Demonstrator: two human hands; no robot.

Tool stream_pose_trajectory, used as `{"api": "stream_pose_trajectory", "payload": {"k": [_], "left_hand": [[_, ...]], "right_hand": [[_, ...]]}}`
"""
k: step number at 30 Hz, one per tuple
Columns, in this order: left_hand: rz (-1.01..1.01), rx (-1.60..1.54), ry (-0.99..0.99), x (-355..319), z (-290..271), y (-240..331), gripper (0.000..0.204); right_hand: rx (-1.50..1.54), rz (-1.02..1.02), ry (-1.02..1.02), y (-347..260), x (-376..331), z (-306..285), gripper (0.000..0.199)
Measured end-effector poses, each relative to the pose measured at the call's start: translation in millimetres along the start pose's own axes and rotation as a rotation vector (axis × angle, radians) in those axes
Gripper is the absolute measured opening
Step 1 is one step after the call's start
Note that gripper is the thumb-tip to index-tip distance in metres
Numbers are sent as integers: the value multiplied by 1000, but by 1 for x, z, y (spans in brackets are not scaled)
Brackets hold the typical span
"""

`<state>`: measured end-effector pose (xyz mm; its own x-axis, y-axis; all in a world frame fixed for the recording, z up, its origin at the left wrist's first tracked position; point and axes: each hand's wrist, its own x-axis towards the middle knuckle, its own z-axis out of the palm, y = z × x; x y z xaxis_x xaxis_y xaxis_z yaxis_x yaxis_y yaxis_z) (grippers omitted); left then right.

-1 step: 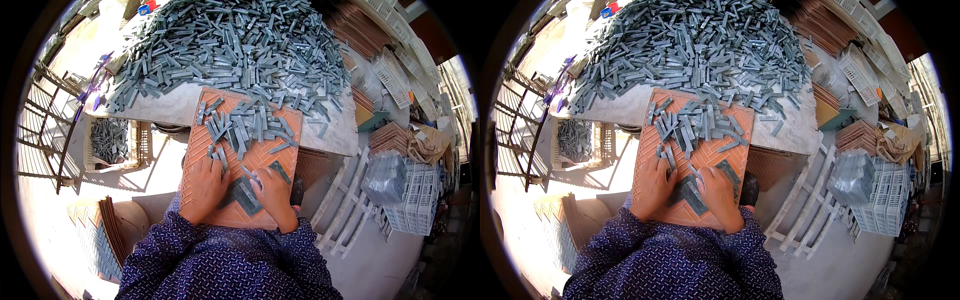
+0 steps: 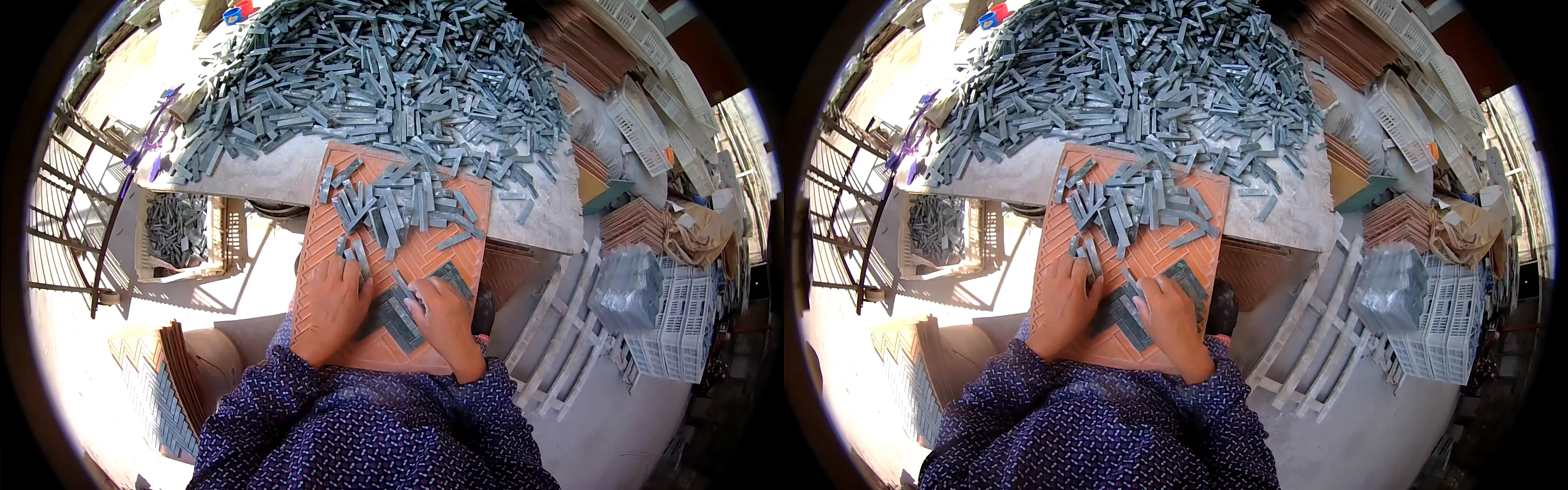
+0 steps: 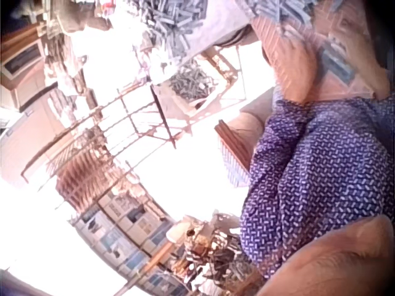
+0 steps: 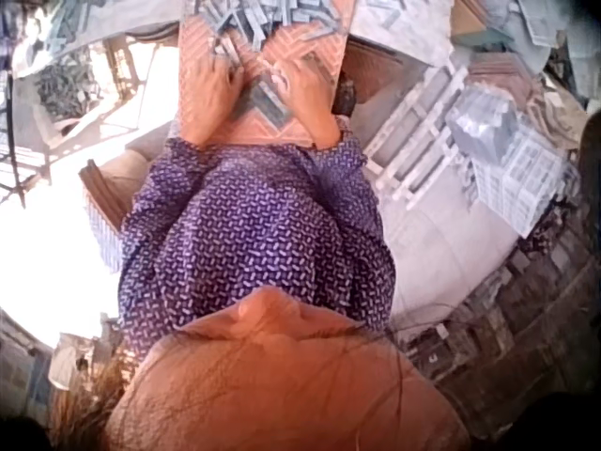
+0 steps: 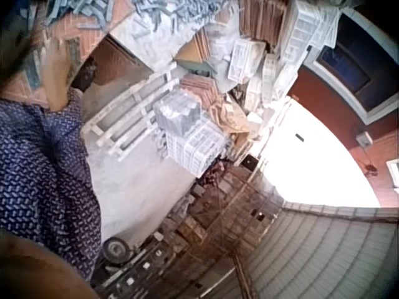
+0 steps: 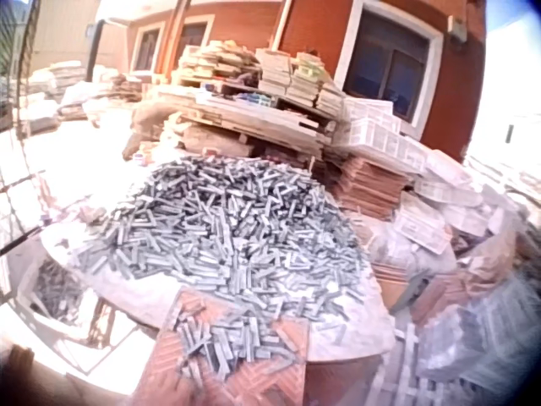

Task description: The person arranges small grey rectangular tiles on an orange board, placing them one by one in a herringbone pattern. The person continues to add tiles to the pattern throughout the clip.

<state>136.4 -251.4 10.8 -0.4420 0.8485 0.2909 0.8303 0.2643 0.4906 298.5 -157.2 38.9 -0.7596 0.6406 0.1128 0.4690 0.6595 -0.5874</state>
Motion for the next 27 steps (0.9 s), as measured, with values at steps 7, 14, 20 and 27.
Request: {"api": "stream_pose_trajectory", "payload": {"k": [7, 14, 20, 27], "left_hand": [[24, -13, 27, 0, -1, -3, 24], [22, 4, 41, 9, 0, 3, 33], [-5, 69, -22, 14, -7, 7, 24], [-49, -68, 46, 6, -5, -10, 13]], "right_hand": [[36, -79, -142, 5, -13, -8, 46], [116, -16, -74, 7, -1, -4, 38], [-12, 1, 47, 6, 20, 14, 28], [61, 16, 37, 9, 8, 13, 27]]}}
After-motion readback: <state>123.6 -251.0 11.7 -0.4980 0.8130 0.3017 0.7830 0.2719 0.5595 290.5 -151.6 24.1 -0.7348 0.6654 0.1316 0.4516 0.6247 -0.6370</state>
